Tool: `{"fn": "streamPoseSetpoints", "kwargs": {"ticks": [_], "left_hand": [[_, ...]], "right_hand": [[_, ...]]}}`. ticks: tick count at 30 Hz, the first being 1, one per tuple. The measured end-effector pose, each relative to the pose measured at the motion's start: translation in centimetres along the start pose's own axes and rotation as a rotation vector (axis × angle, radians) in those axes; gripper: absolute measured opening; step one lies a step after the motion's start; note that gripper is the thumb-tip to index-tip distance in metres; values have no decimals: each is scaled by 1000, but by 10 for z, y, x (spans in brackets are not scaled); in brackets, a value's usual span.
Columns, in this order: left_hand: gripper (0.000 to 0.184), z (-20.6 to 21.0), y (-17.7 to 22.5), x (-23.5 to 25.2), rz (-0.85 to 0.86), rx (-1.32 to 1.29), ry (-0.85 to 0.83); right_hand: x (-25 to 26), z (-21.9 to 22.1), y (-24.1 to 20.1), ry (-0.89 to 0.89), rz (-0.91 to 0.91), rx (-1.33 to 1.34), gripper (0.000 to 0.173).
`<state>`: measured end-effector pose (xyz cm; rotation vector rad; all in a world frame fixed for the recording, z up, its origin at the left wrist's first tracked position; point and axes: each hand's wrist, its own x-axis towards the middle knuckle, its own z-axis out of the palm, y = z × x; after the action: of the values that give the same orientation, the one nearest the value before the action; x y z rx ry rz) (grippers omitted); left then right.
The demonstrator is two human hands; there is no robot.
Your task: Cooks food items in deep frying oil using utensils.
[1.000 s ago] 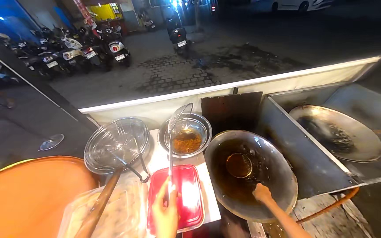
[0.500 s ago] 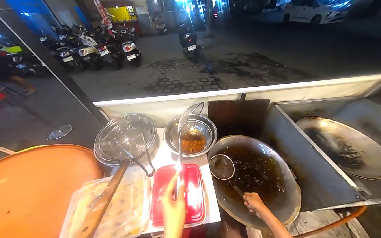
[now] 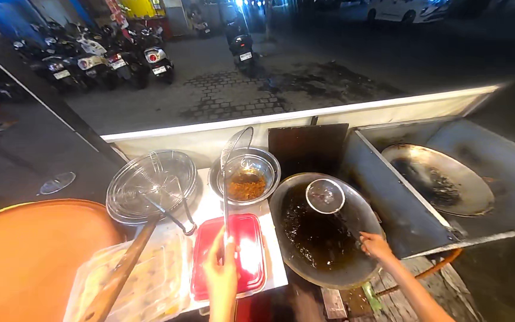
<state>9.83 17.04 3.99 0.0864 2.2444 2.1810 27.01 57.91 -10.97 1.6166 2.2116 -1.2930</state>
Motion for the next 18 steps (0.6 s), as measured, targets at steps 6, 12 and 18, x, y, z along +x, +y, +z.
{"fn": "streamPoseSetpoints", "kwargs": {"ticks": [6,12,18], "left_hand": [[38,4,1,-4,-35,2,-2],[39,7,0,-5,-27,7,-21],[39,8,-3,-5,-12,31,-6]], "right_hand": [[-1,-84,-26,210,-1,-582,34],[2,-42,-32,42,48,-832,31],[0,43,-37,-168,23,-646,42]]}}
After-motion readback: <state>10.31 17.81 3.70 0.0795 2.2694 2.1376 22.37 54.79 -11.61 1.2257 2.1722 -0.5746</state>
